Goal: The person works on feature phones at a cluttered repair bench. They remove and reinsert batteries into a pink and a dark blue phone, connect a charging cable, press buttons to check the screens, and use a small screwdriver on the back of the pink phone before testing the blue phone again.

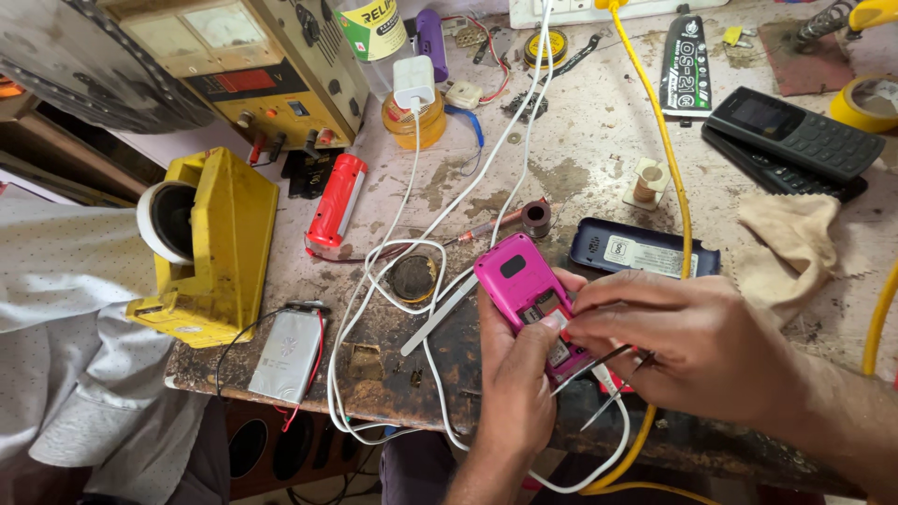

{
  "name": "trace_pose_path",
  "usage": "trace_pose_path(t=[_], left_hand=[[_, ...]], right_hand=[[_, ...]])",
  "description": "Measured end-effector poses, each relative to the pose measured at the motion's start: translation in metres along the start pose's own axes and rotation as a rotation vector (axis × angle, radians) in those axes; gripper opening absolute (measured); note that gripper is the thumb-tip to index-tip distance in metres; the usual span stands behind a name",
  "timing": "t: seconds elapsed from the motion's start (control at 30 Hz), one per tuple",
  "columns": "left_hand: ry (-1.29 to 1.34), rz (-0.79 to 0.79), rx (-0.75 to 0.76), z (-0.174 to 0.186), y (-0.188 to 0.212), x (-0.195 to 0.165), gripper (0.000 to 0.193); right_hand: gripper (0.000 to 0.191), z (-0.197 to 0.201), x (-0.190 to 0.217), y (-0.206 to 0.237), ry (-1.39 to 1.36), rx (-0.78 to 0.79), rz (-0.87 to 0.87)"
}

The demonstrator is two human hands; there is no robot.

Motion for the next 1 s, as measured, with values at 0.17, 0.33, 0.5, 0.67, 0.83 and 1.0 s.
trace_pose_path(t=[0.17, 0.33, 0.5, 0.67, 0.83, 1.0], left_hand=[[-0.043, -0.059, 0.017, -0.001, 0.002, 0.001, 0.046], [-0.058, -0.056, 0.005, -0.002, 0.002, 0.003, 0.041], [-0.057, -0.001, -0.021, -0.001, 0.002, 0.007, 0.046], [-0.058, -0.008, 0.004, -0.001, 0.001, 0.005, 0.044], [0.009, 0.002, -0.017, -0.001, 0.001, 0.005, 0.048], [0.013, -0.006, -0.030, -0.001, 0.003, 0.005, 0.051]], right_hand=[[0.027, 0.003, 0.004, 0.002, 0.091, 0.020, 0.079], [0.024, 0.006, 0.009, 0.002, 0.127, 0.015, 0.158], [0.021, 0.006, 0.009, 0.000, 0.082, 0.014, 0.130], [0.022, 0.005, 0.005, -0.002, -0.031, -0.057, 0.000], [0.022, 0.005, 0.000, -0.003, -0.127, -0.047, -0.063], [0.023, 0.007, -0.001, -0.004, -0.145, 0.035, -0.038]])
Point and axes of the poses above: each hand's wrist, its own y-axis away from the middle knuckle, its own z-axis out of the back of the hand, x = y × z, the point moved 5 cm from there along -y, towards the middle knuckle, and after that the axes turned 8 degrees about x, right-handed, at the moved point
